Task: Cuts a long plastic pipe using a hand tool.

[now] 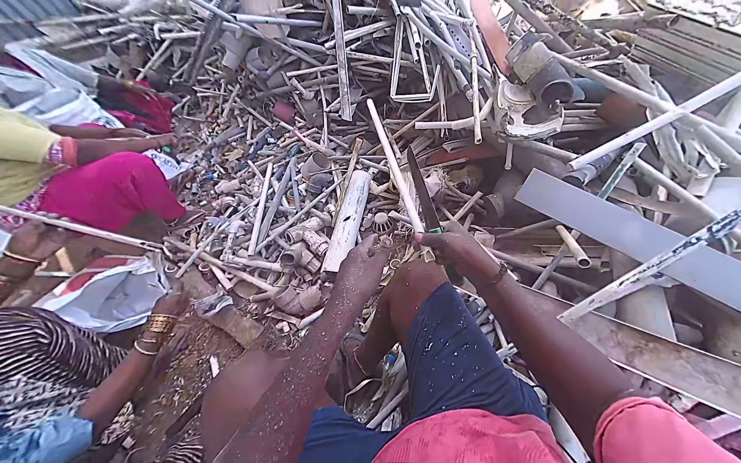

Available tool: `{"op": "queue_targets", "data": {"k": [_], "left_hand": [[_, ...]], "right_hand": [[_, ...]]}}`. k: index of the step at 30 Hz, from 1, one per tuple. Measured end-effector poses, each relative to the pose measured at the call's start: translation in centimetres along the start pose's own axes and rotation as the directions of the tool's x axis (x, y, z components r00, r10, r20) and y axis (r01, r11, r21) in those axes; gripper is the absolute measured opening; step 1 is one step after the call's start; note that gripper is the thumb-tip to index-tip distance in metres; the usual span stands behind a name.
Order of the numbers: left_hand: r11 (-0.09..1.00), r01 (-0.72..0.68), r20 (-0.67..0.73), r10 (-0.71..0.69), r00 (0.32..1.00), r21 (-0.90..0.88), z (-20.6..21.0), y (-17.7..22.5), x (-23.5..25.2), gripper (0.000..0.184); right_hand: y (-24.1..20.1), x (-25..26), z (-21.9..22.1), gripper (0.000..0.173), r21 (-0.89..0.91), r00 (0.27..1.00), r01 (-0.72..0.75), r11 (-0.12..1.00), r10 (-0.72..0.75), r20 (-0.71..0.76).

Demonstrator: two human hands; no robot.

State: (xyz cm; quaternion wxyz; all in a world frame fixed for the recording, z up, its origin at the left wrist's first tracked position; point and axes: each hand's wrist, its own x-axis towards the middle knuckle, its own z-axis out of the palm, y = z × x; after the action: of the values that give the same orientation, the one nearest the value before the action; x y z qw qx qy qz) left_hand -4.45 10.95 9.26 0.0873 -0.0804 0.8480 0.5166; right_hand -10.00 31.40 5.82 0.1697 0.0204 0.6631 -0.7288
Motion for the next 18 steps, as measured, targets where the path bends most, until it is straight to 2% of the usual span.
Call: {"op": "queue_targets", "data": {"k": [2,5,8,9,11,13,15,17,18], "left_hand": [[0.964,0.033,-0.038,-0.045,0.998,-0.265,1.6,0.4,0.1,0.046],[0.884,-0.114,-0.187,0.031,0.982,-0.452,3.1,1.4,-0.6,0.026],[0.871,-0.229,-0.282,0.11,0.953,-0.435,2.2,1.7,-1.6,0.018],[0.888,-0.265,-0.319,0.144,0.937,-0.377,1.4,2.0,-2.0,0.02],[0.929,-0.326,-0.402,0.234,0.885,-0.178,-1.2,2.9,-2.7,0.027],[0.929,-0.362,-0.499,0.352,0.792,0.079,-3.9,4.1,-4.1,0.029],[0.83,-0.459,-0.512,0.558,0.653,0.318,-5.9,5.2,-6.2,0.03],[0.601,-0.582,-0.432,0.799,0.419,0.548,-7.0,6.4,-8.0,0.025],[0.462,-0.611,-0.378,0.885,0.273,0.642,-7.3,7.0,-8.5,0.025]], "right_hand": [[0.0,-1.5,2.6,0.01,0.037,0.992,0.065,0.997,-0.069,0.101],[0.2,-2.9,5.0,0.013,0.038,0.959,0.2,0.979,-0.204,0.194],[0.3,-3.6,6.6,0.012,0.049,0.921,0.325,0.944,-0.328,0.212],[0.2,-3.8,7.0,0.008,0.08,0.909,0.357,0.931,-0.366,0.199],[0.0,-4.1,6.9,0.022,0.143,0.891,0.407,0.902,-0.427,0.157],[0.1,-3.9,5.9,0.025,0.202,0.883,0.431,0.88,-0.457,0.11],[0.5,-3.5,5.1,0.026,0.247,0.905,0.409,0.879,-0.425,0.013],[1.0,-3.4,4.5,0.028,0.224,0.919,0.393,0.892,-0.391,-0.057],[1.4,-3.5,4.2,0.029,0.219,0.921,0.388,0.895,-0.384,-0.065]]}}
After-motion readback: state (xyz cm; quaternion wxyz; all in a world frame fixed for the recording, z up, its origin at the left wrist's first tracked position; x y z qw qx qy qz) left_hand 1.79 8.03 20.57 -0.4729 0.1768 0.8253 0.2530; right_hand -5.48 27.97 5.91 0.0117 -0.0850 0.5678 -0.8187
